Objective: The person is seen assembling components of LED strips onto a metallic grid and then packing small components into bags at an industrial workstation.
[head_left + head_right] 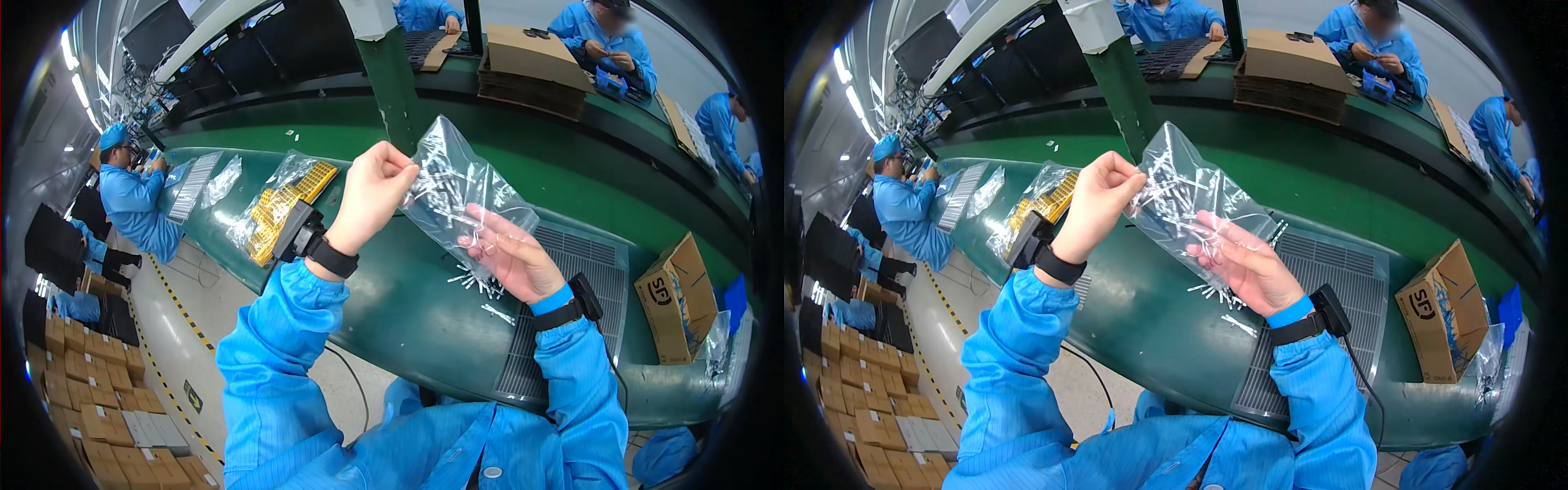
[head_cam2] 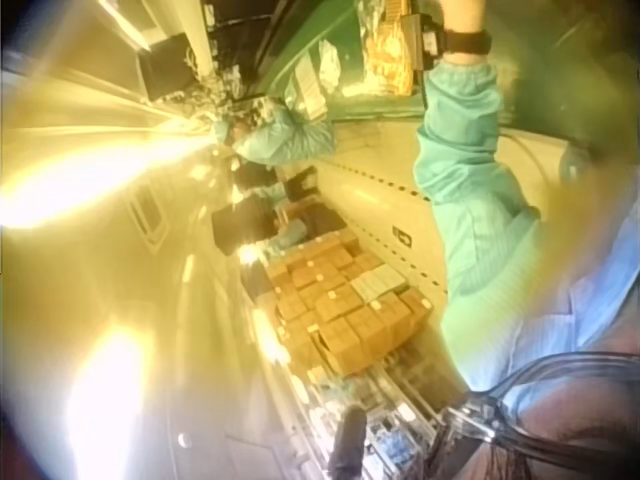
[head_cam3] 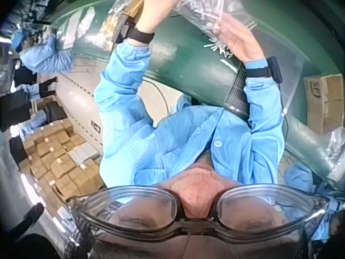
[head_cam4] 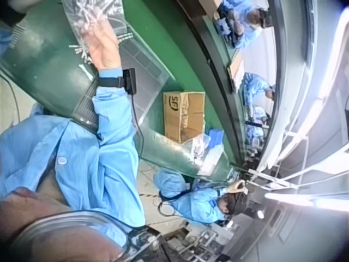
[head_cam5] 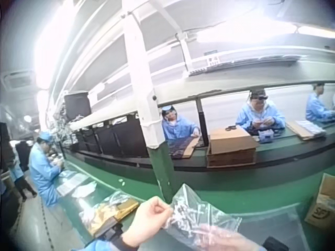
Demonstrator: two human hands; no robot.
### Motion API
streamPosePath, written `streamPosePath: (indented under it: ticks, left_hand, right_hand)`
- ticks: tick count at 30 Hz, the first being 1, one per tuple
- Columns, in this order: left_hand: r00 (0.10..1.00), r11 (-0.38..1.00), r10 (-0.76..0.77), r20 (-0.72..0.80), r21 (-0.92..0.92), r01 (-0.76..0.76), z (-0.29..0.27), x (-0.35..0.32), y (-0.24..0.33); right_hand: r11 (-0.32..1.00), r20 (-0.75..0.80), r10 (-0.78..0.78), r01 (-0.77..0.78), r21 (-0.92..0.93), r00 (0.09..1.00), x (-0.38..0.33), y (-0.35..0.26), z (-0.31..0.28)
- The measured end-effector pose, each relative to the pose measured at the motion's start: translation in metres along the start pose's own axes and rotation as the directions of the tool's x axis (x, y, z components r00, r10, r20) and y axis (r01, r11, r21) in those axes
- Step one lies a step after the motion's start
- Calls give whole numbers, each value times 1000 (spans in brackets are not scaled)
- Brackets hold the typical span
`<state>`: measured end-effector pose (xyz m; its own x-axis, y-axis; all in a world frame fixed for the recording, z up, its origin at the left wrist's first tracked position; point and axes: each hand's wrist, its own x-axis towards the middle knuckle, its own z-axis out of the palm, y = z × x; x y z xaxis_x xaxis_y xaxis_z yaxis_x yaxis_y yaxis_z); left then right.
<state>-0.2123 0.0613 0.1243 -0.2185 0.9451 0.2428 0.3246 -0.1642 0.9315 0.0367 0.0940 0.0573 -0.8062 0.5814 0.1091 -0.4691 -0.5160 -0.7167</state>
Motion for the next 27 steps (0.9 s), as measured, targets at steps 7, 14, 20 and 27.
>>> streamPosePath:
  ticks: [7, 14, 20, 27]
  left_hand:
    - [971, 921, -193, 143, -315, 230, -1, -1, 3]
    - [979, 938, -109, 172, -308, 159, 5, -4, -6]
    - [996, 986, -81, 26, -145, 84, 14, -1, -13]
    - [981, 971, -122, 150, -185, 149, 18, -7, -2]
  right_hand:
    - [996, -112, -82, 76, -55, 990, 2, 0, 6]
    - [999, 0, -18, 18, 50, 1000, 5, -1, 8]
    - [983, -18, -145, 142, -114, 989, 10, 2, 13]
    - [990, 21, -138, 138, -2, 990, 12, 7, 9]
